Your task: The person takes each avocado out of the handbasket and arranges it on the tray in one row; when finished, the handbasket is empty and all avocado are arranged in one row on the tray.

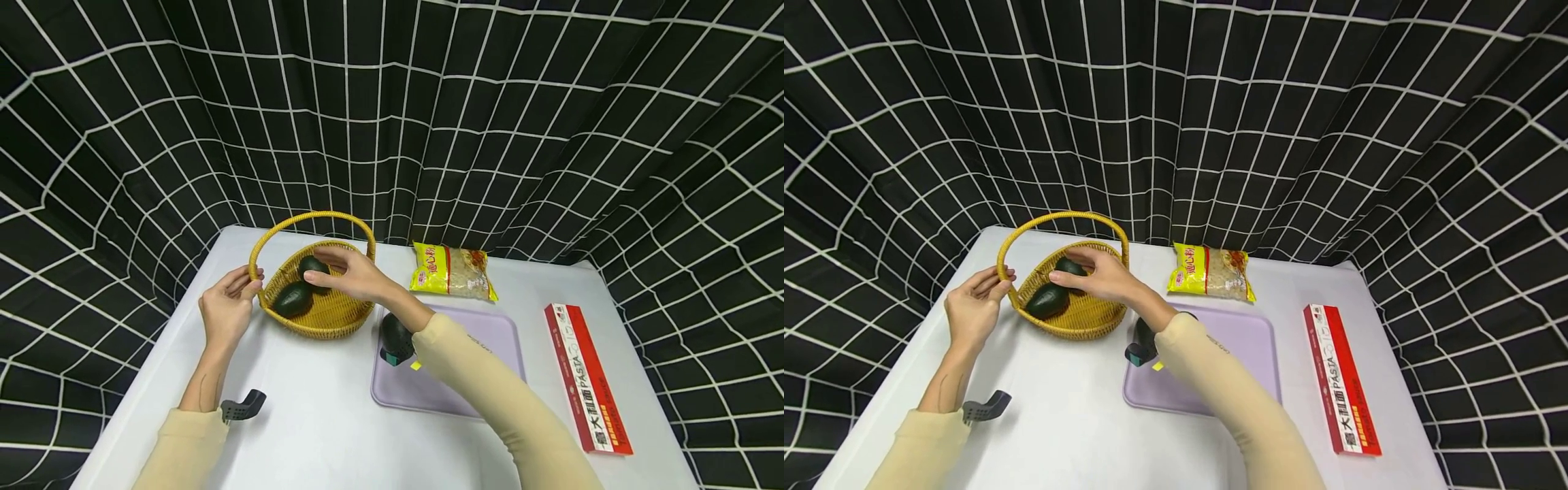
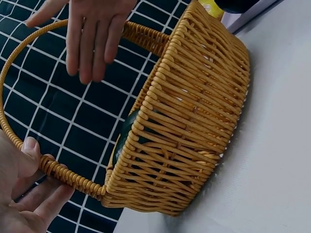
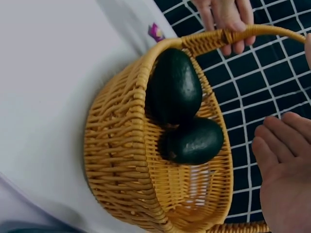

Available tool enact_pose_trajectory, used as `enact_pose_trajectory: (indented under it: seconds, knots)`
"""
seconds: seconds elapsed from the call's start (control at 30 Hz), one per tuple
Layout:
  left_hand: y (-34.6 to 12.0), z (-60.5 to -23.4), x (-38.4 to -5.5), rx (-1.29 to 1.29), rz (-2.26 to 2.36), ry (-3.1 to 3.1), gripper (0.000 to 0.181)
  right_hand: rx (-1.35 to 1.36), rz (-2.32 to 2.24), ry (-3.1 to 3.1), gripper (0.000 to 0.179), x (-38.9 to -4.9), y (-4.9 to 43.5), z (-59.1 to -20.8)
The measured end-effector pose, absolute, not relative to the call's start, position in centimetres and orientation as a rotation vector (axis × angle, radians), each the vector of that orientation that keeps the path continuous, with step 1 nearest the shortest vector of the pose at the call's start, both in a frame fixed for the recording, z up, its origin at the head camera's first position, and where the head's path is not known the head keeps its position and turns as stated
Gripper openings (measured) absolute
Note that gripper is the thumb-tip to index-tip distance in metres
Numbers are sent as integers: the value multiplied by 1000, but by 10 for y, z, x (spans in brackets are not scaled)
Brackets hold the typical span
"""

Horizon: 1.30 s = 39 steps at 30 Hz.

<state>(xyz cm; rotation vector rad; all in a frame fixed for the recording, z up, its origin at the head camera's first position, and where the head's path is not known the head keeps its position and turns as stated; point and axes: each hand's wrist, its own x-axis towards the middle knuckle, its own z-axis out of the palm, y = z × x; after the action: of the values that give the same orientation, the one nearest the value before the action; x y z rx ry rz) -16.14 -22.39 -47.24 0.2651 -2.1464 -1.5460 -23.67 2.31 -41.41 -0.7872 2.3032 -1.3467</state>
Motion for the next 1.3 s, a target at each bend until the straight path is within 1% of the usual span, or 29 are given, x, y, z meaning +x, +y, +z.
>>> enact_pose_trajectory:
  seconds: [0.3, 0.73, 0.97, 1.3]
  knots:
    - [-224, -473, -161, 267, -1533, -2156, 32, -797, -1272, 2332, 72, -248, 8, -422]
    - [-225, -474, -162, 269, -1516, -2174, 33, -693, -1228, 2406, 79, -265, -17, -434]
    - [-225, -473, -160, 279, -1526, -2177, 33, -615, -1246, 2412, 83, -272, -20, -446]
    - [-225, -474, -160, 261, -1533, -2163, 34, -568, -1185, 2482, 83, -275, -17, -461]
